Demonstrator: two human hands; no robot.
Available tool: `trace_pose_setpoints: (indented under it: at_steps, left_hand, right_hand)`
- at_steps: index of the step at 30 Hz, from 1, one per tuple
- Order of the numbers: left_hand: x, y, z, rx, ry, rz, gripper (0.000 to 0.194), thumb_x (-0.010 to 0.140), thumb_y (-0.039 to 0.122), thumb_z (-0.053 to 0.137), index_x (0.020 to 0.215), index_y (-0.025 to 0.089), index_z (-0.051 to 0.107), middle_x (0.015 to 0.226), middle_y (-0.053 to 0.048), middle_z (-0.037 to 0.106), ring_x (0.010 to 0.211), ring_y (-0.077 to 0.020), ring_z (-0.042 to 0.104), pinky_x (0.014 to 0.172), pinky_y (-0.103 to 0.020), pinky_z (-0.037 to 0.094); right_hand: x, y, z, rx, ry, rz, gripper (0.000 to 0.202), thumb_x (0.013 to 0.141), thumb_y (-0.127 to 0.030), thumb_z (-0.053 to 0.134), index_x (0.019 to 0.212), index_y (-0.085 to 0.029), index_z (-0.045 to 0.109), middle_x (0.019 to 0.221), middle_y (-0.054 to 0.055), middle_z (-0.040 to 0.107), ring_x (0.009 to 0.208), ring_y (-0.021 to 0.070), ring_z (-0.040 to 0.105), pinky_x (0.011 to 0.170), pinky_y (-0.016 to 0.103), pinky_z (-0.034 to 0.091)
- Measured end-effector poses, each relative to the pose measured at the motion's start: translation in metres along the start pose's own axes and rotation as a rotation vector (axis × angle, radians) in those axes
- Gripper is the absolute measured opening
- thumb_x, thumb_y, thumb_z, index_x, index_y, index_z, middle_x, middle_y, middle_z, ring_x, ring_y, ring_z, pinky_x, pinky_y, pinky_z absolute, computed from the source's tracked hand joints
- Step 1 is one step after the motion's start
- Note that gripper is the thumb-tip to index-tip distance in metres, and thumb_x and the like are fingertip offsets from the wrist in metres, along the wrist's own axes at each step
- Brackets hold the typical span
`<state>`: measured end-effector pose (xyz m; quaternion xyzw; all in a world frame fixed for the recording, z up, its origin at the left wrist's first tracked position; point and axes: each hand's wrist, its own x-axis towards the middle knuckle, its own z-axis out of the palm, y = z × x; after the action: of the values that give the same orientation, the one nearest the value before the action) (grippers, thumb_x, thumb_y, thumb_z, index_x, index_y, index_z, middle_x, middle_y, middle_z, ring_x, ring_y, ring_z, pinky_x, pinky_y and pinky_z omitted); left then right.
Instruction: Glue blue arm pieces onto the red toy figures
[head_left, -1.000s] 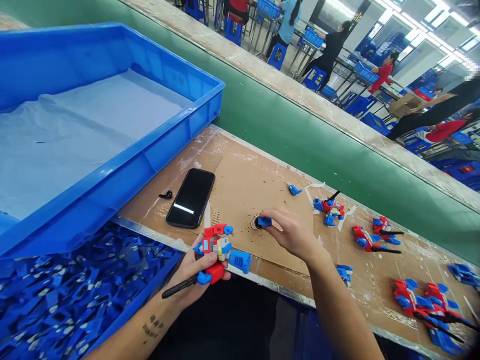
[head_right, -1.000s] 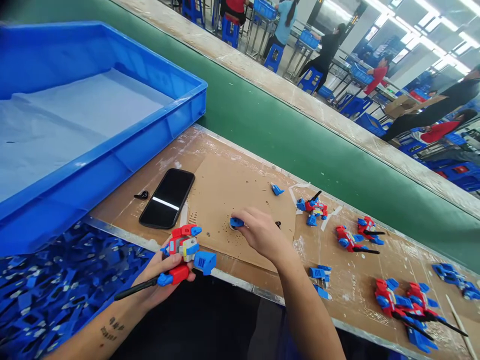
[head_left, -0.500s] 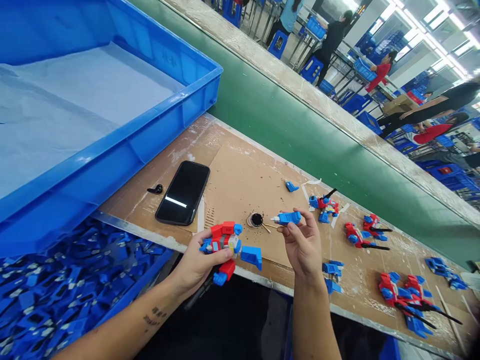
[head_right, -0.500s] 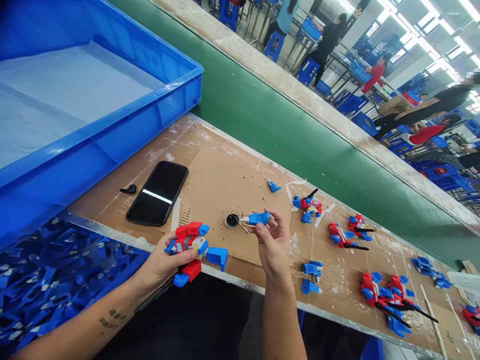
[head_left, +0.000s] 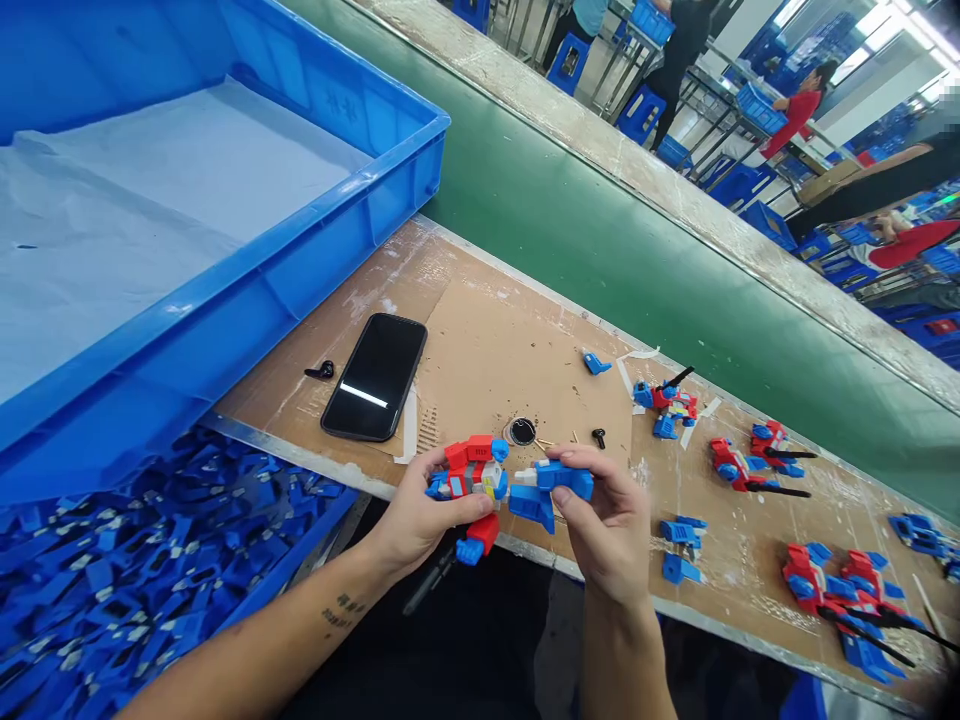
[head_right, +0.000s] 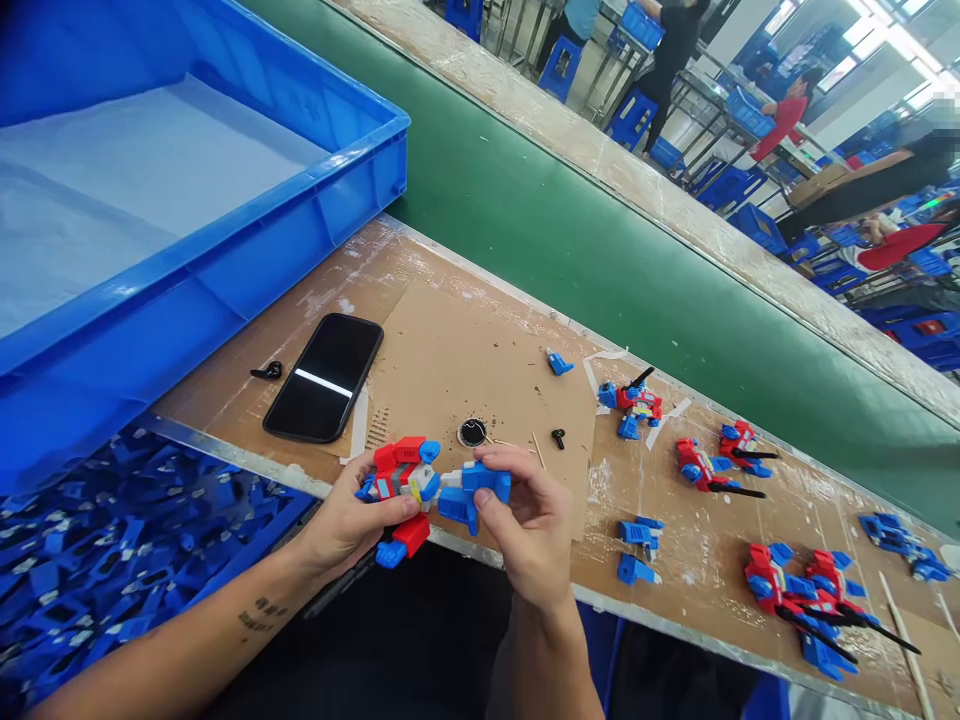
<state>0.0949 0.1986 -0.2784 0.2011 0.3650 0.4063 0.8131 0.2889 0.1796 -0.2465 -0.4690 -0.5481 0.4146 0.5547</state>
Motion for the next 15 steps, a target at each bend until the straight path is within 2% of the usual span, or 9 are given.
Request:
trace_pose_setpoints:
  at_steps: [3, 8, 12, 15]
  left_hand:
    - [0.0, -0.005, -0.003, 0.103, 0.007, 0.019, 0.055, 0.061, 0.027, 0.093, 0.106, 0.012, 0.063, 0.081, -0.005, 0.067, 0.06, -0.0116, 0.059, 0.057, -0.024, 0.05]
    - [-0.001, -0.003, -0.005, 0.299, 0.006, 0.176, 0.042, 0.066, 0.027, 0.089, 0.098, 0.01, 0.067, 0.082, -0.003, 0.068, 0.07, -0.0096, 0.062, 0.066, -0.018, 0.052]
    - [-0.005, 0.008, 0.001, 0.555, 0.004, 0.312, 0.034, 0.07, 0.028, 0.084, 0.091, 0.007, 0.069, 0.075, -0.004, 0.066, 0.066, -0.0087, 0.059, 0.063, -0.016, 0.05]
    - [-0.009, 0.01, 0.003, 0.629, -0.014, 0.344, 0.033, 0.074, 0.032, 0.081, 0.091, 0.006, 0.07, 0.073, -0.005, 0.065, 0.064, -0.0101, 0.057, 0.061, -0.018, 0.048]
  right_hand:
    - [0.0, -0.003, 0.006, 0.003, -0.01, 0.056, 0.03, 0.088, -0.012, 0.07, 0.113, -0.03, 0.073, 0.114, 0.003, 0.069, 0.111, 0.0126, 0.065, 0.093, 0.02, 0.057]
    - [0.002, -0.01, 0.009, 0.002, -0.04, 0.228, 0.023, 0.088, -0.018, 0.072, 0.11, -0.025, 0.074, 0.109, 0.004, 0.07, 0.094, 0.0115, 0.069, 0.079, 0.016, 0.059]
    - [-0.003, -0.015, 0.008, -0.021, -0.085, 0.283, 0.03, 0.09, -0.023, 0.072, 0.12, -0.026, 0.071, 0.115, 0.005, 0.07, 0.1, 0.0134, 0.069, 0.085, 0.019, 0.06]
    - [-0.01, -0.016, 0.012, -0.01, -0.074, 0.283, 0.036, 0.093, -0.025, 0.069, 0.129, -0.028, 0.068, 0.122, 0.006, 0.068, 0.107, 0.0145, 0.068, 0.087, 0.02, 0.06]
